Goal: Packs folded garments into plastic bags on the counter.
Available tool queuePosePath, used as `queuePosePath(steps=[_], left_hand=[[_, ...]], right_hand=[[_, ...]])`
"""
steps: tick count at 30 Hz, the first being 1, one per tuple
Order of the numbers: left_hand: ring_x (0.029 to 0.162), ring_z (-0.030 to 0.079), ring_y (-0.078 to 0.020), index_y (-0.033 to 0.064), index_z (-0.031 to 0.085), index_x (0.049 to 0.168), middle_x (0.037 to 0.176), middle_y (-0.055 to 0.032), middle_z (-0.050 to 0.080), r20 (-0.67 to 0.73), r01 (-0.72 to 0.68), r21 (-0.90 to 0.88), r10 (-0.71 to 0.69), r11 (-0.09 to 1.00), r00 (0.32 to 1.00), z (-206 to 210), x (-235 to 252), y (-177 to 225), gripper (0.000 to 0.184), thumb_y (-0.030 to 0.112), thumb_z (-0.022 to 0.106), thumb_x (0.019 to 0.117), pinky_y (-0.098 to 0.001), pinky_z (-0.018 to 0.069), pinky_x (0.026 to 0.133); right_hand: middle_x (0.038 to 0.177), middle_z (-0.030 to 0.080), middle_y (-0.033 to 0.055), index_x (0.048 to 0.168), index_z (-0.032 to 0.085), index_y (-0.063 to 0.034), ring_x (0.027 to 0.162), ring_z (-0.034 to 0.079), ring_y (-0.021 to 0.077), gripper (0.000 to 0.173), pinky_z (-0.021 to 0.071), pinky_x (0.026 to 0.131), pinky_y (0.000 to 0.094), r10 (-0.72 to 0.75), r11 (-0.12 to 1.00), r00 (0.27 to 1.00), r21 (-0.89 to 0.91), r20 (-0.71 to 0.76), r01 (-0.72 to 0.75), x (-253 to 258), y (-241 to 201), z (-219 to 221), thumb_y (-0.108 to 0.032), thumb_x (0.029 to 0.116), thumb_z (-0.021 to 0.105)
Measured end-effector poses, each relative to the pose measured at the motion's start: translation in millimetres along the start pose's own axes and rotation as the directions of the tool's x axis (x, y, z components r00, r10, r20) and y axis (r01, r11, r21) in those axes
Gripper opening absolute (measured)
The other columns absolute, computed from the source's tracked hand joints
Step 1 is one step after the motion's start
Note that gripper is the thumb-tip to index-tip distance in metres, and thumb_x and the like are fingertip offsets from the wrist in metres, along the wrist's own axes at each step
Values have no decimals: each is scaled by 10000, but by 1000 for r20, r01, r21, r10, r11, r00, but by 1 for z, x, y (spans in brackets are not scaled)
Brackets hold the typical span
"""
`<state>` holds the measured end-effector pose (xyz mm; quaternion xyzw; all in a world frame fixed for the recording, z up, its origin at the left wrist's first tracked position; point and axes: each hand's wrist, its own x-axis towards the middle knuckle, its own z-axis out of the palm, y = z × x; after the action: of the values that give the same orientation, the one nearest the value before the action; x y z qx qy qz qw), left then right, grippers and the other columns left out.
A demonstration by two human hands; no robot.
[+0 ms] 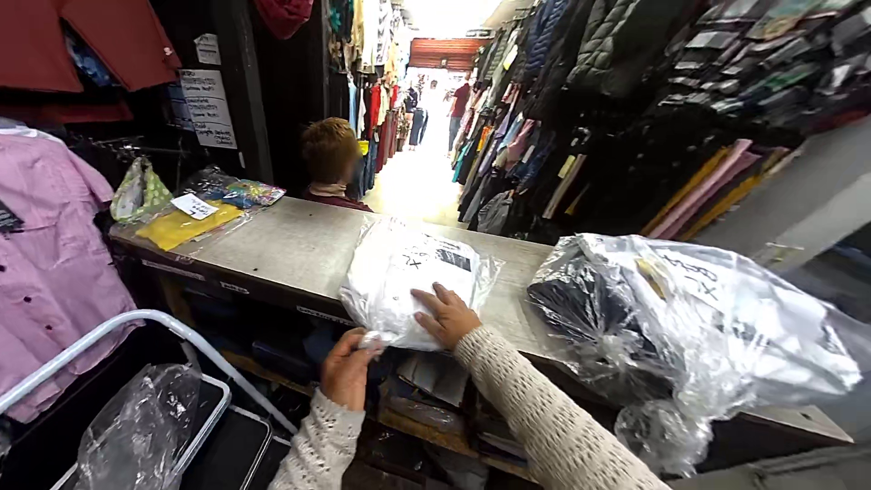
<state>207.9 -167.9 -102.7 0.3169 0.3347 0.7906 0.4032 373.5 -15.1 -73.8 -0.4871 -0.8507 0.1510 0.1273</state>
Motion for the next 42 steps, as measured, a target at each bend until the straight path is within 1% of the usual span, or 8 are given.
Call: queuePosePath(steps=[5,9,16,21,26,31,38,42], left_hand=[[578,567,39,226,683,729,727,107,668,149,329,-212,-302,920,942,-30,-33,4,179,120,565,812,-135,468,536],[419,475,64,162,780,1056,607,149,605,476,505,-169,-379,846,794,-49,-24,2,278,385,721,901,-105,395,399],[1134,644,-91,-49,744,1019,1139,-124,728,649,-284,526,-162,802,743,-72,-21,13,383,314,650,938,-252,498,996],[702,675,1,-10,520,1361,1073,49,733,470,88,512,-365,855,804,-59,-32,20,381,219,467,1061,-191,572,633],[781,653,48,258,730,1196,1130,83,740,467,148,306,-284,940,837,-64,-30,6,222,225,601,1018,-133,537,681],[522,535,80,46,704,883,678,107,683,192,272,302,-338,914,921,-31,-18,0,254,-88,493,934,-103,443,518],[822,676,-426,-218,638,1073,947,-359,677,115,-105,966,-28,234,993,-13,-1,0,269,-113,602,827,-510,546,778],[888,656,-481,-210,648,1009,996,-395,631,201,-205,961,39,187,979,-22,6,-7,262,-161,637,751,-520,552,781]], right_hand=[[1686,162,221,1555,389,-445,1521,175,509,494,241,1088,761,100,995,994,-32,48,-98,9,-4,7,-440,1067,463],[1682,153,238,1562,362,-463,1521,176,509,501,227,1112,745,92,995,995,-32,38,-90,13,1,9,-458,1068,448],[1685,140,237,1571,352,-448,1524,169,506,511,217,1137,713,119,993,991,0,55,-119,14,3,6,-478,1069,441],[1638,277,260,1517,510,-283,1502,226,523,474,233,1116,753,0,995,992,103,-123,12,1,5,13,-332,1047,551],[1126,712,213,1026,748,-3,1071,694,373,190,574,901,528,-474,786,769,188,-428,589,-69,-37,37,-107,875,697],[1038,705,258,941,737,64,996,702,419,144,589,838,525,-498,791,813,227,-303,569,-82,-43,46,-52,855,745],[1060,704,269,914,736,99,1035,681,432,192,551,893,518,-478,850,873,198,-97,488,-89,-53,26,-76,939,662],[1065,700,281,912,724,119,1062,674,437,194,542,929,500,-455,859,886,218,-89,463,-89,-54,28,-61,941,657]])
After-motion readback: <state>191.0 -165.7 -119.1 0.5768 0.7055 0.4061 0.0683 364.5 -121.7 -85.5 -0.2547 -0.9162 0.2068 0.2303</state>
